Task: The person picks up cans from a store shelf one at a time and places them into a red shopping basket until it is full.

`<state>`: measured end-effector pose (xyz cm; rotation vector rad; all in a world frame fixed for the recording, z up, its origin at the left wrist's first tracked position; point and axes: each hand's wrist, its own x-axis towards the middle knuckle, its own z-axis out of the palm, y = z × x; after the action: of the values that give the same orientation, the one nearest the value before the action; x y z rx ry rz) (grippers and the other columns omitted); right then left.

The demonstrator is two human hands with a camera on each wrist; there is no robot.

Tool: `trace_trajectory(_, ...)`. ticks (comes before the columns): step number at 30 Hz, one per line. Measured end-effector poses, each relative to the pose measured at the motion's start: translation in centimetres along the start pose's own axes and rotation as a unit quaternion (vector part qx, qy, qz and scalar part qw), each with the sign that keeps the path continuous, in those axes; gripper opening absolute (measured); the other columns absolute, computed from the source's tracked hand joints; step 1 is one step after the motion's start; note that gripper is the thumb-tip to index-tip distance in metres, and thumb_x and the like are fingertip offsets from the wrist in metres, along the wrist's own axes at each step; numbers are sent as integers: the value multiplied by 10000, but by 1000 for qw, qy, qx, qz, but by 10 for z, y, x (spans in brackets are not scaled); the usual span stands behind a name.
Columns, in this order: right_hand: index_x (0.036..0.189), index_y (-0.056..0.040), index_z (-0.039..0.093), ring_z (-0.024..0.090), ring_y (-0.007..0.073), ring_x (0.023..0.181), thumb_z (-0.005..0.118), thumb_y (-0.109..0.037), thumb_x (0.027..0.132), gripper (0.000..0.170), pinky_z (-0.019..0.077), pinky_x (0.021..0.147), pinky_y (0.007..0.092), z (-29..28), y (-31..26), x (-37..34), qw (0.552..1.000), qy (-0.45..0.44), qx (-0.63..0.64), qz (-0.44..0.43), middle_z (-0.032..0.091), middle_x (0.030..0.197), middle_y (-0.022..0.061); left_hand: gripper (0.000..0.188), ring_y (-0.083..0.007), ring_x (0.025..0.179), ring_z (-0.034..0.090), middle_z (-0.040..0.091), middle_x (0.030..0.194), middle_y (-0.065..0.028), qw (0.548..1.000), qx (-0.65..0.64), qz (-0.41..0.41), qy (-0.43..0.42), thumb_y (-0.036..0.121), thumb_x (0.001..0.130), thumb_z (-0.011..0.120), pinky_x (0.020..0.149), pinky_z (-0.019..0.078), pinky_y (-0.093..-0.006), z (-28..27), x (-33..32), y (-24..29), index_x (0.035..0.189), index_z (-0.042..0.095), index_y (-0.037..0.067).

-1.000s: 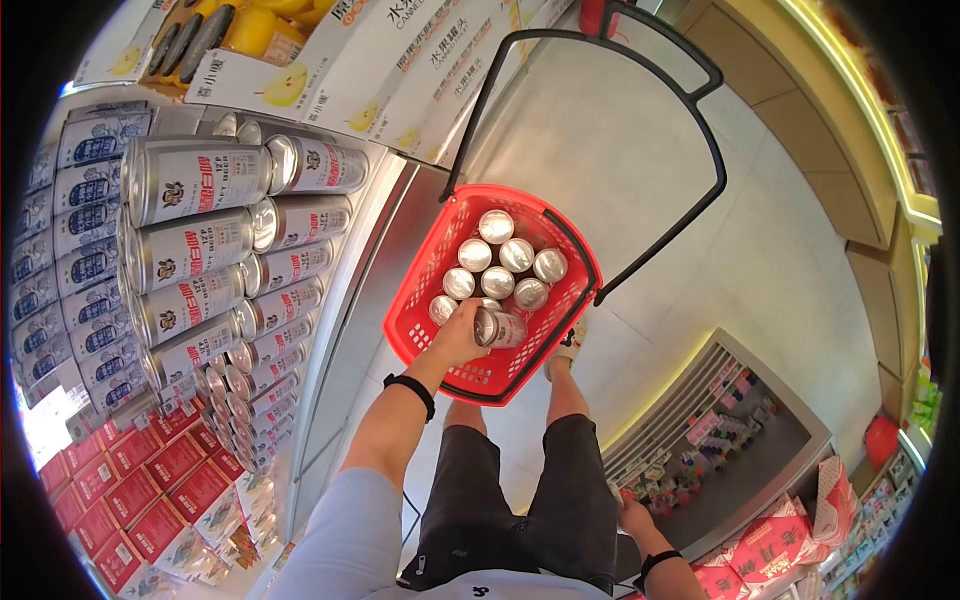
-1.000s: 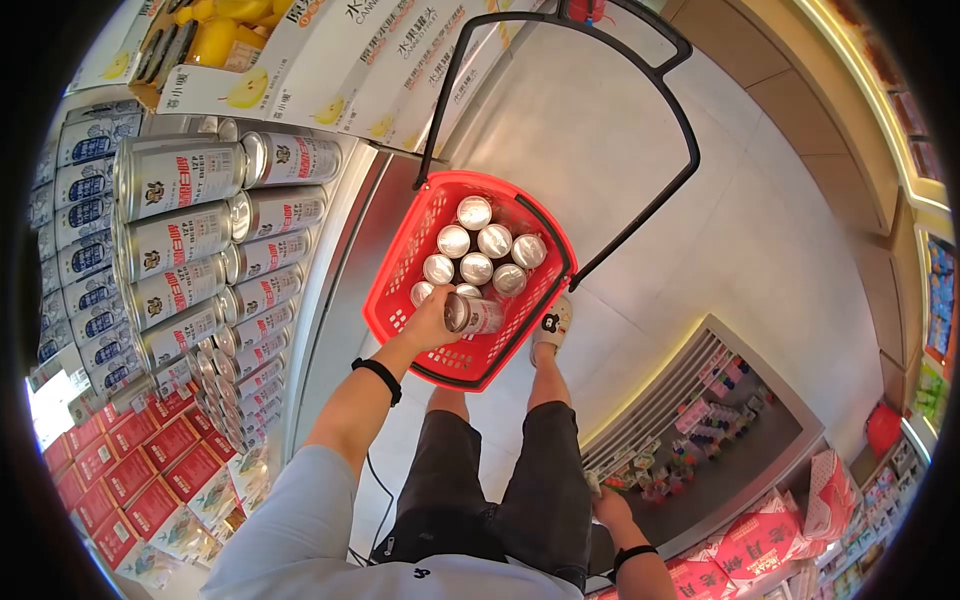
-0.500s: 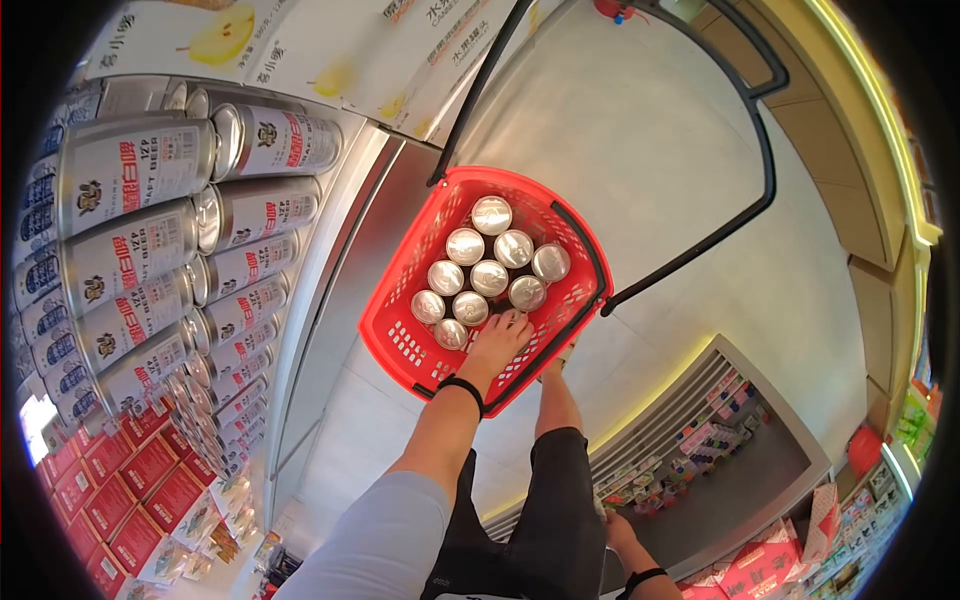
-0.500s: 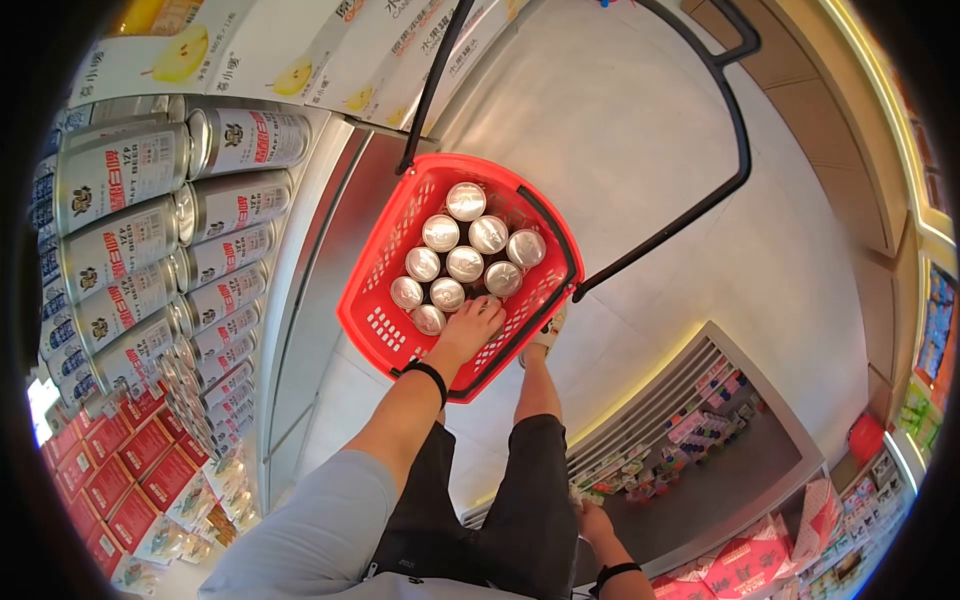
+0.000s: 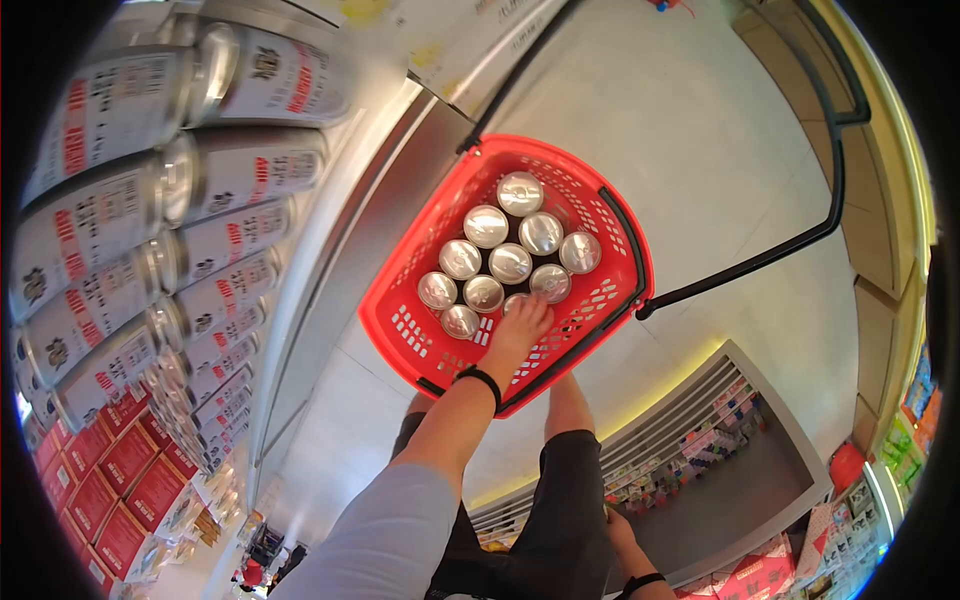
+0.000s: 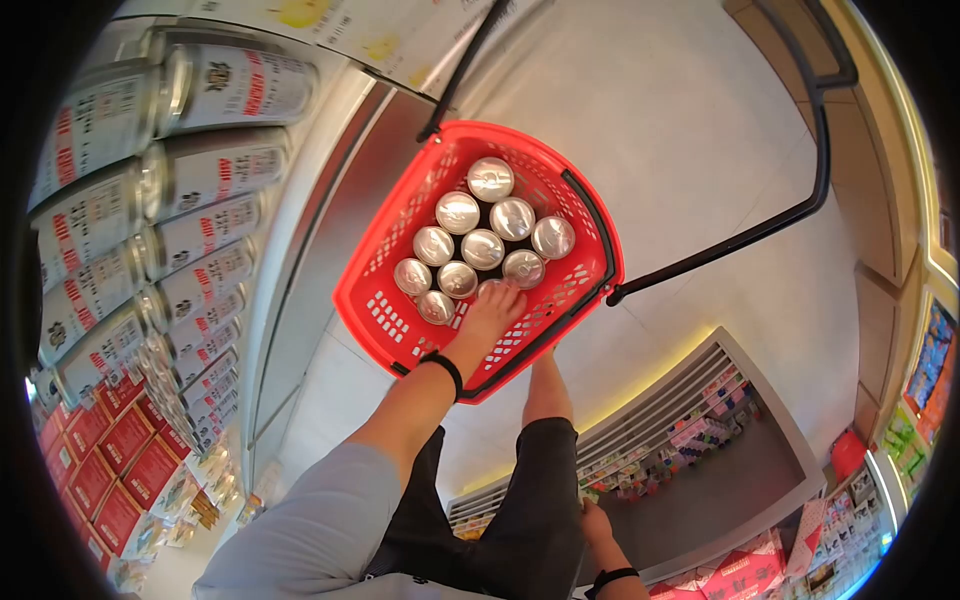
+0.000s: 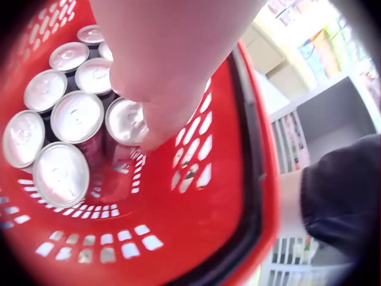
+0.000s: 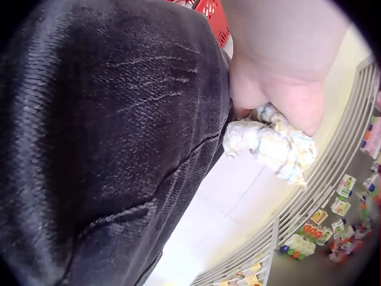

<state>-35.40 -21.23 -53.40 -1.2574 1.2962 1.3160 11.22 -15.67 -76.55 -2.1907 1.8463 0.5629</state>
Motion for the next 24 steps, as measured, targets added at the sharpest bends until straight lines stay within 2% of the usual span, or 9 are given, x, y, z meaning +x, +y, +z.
trace_trajectory(2,1332,-73,597,636,427,1142,552,-265,937,441,504,943,501,-10,-10,-9,999,12,-46,-7,685,1205,231,400,-323,1323,485,516,1407,-146,985,-153,-38,-67,239,947,533,1072,412,-470,-50,-23,6,1327,563,121)
trace_trajectory(5,1239,-75,636,655,423,1105,585,-341,913,424,522,918,508,-37,-68,-42,984,25,-177,-13,701,1159,231,407,-375,1136,630,630,1192,-198,889,-394,-37,-231,228,884,666,947,522,-506,-160,-85,-18,1246,591,57)
trace_trajectory(9,1220,-66,664,672,392,1094,668,-448,844,536,529,907,511,-51,-83,-34,955,38,-288,-60,710,1134,229,444,-375,1122,624,634,1198,-173,873,-479,-92,-18,262,886,696,965,514,-481,-311,-212,-91,1261,602,44)
trace_trajectory(12,1567,-163,347,603,506,1143,514,-412,1015,627,504,961,521,-80,-135,-71,930,-33,-344,-127,594,1267,371,410,-374,1170,589,625,1219,-170,843,-484,-191,136,242,897,696,987,495,-465,-418,-311,-158,1243,597,45)
trace_trajectory(15,1630,-242,103,618,517,1098,618,-294,963,844,512,926,537,-85,-151,-75,871,39,-385,-303,589,1234,399,375,-372,1097,601,611,1146,-155,800,-344,-299,391,210,867,730,935,499,-467,-470,-396,-204,1176,607,38)
trace_trajectory(19,1630,-269,-2,623,523,1084,691,-329,907,1003,507,920,539,-79,-163,-85,874,31,-324,-361,596,1208,405,739,-410,1236,515,511,1352,-192,693,-218,-464,507,270,768,841,1041,452,-479,-489,-447,-264,1365,473,36)
trace_trajectory(20,1613,-169,205,626,503,1087,662,-459,930,872,507,923,523,-79,-177,-102,881,43,-371,-291,613,1188,391,819,-413,1256,503,484,1382,-200,674,-207,-483,519,284,748,860,1053,448,-478,-492,-450,-280,1405,437,40)
trace_trajectory(22,1528,-69,367,628,500,1075,593,-598,932,829,510,912,520,-61,-208,-171,933,77,-262,-237,627,1176,374,931,-400,1273,496,458,1401,-205,702,-244,-521,419,298,725,879,1068,451,-472,-482,-440,-304,1459,363,51)
trace_trajectory(24,1318,79,585,631,483,1069,423,-806,909,988,510,900,514,-37,-231,-241,945,135,-205,-217,648,1167,342,950,-386,1270,510,469,1367,-198,735,-330,-508,306,298,711,890,1054,485,-467,-480,-441,-322,1456,357,47)
